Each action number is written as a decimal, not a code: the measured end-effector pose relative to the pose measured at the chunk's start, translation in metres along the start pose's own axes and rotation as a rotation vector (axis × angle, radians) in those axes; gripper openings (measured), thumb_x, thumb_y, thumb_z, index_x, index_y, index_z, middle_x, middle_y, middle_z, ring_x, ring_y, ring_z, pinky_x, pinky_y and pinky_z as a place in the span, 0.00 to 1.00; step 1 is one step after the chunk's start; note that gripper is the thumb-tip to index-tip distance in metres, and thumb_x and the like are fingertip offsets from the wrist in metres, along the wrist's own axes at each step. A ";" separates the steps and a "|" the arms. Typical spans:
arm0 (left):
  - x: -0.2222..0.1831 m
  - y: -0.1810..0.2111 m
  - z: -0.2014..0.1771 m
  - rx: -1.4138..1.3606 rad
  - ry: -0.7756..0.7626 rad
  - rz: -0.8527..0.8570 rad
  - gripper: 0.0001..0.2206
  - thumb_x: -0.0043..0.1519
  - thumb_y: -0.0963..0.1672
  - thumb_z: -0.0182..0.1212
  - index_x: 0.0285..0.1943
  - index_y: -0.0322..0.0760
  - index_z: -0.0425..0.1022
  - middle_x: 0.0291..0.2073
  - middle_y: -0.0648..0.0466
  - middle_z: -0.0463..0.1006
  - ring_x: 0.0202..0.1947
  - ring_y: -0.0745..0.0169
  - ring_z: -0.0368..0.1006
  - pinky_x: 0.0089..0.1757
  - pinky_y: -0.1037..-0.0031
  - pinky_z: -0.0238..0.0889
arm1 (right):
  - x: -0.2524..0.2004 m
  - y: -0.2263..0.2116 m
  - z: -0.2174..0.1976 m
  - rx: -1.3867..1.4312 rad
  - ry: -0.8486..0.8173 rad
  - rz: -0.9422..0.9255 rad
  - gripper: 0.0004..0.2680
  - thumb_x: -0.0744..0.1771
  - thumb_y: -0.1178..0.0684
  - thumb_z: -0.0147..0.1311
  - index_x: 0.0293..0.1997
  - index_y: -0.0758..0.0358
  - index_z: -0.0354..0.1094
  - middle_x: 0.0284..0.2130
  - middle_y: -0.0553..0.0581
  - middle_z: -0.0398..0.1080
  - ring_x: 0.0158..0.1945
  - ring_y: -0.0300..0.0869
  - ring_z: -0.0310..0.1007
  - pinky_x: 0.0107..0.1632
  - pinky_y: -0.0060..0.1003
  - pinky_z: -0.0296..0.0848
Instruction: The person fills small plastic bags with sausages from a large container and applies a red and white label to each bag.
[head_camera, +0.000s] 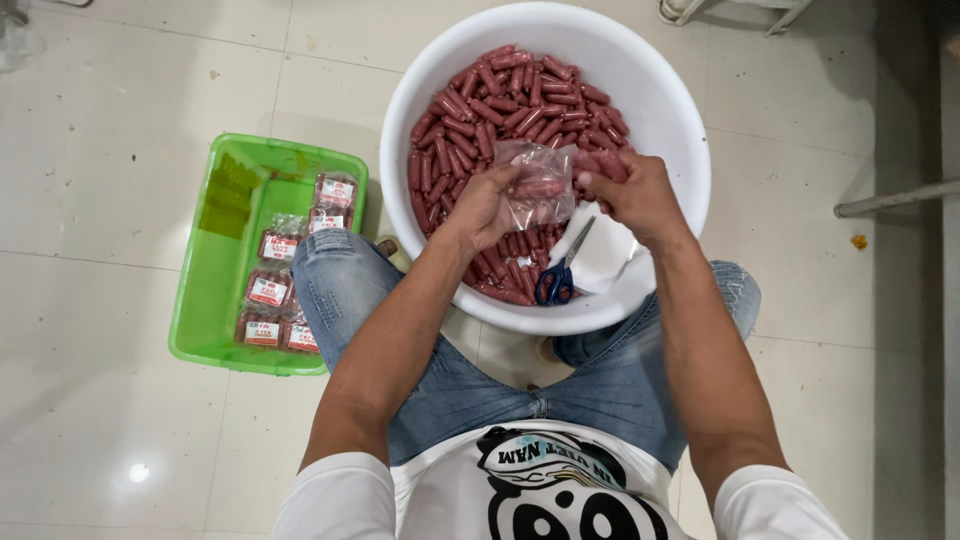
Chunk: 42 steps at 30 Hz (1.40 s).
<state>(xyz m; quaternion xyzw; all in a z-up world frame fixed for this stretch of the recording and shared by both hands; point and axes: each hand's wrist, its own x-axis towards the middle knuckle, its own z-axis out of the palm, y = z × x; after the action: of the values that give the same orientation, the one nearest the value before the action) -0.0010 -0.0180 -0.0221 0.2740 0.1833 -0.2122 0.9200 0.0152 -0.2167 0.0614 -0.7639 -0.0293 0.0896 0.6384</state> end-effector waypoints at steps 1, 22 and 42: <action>0.006 -0.002 -0.007 -0.004 0.003 0.003 0.09 0.67 0.47 0.60 0.47 0.39 0.74 0.45 0.43 0.81 0.46 0.38 0.80 0.46 0.41 0.74 | 0.003 0.008 -0.005 -0.001 -0.005 0.001 0.08 0.64 0.64 0.68 0.27 0.66 0.69 0.16 0.59 0.67 0.16 0.40 0.70 0.15 0.30 0.65; 0.020 -0.013 -0.016 -0.057 -0.094 -0.047 0.14 0.66 0.52 0.60 0.51 0.41 0.75 0.40 0.49 0.81 0.39 0.51 0.81 0.42 0.54 0.79 | 0.019 0.032 -0.011 0.100 -0.140 -0.014 0.12 0.66 0.70 0.54 0.55 0.74 0.71 0.33 0.60 0.72 0.31 0.42 0.77 0.33 0.34 0.83; 0.010 0.043 -0.007 -0.284 -0.301 0.310 0.11 0.60 0.38 0.55 0.51 0.29 0.74 0.40 0.43 0.82 0.40 0.48 0.79 0.45 0.53 0.74 | 0.015 0.225 0.105 -0.947 -0.266 0.412 0.14 0.64 0.37 0.62 0.46 0.51 0.70 0.44 0.60 0.77 0.50 0.56 0.76 0.54 0.47 0.68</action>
<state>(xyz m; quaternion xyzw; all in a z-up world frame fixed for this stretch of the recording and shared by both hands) 0.0269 0.0164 -0.0138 0.1321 0.0279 -0.0789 0.9877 -0.0044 -0.1540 -0.1787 -0.9404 0.0033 0.2861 0.1838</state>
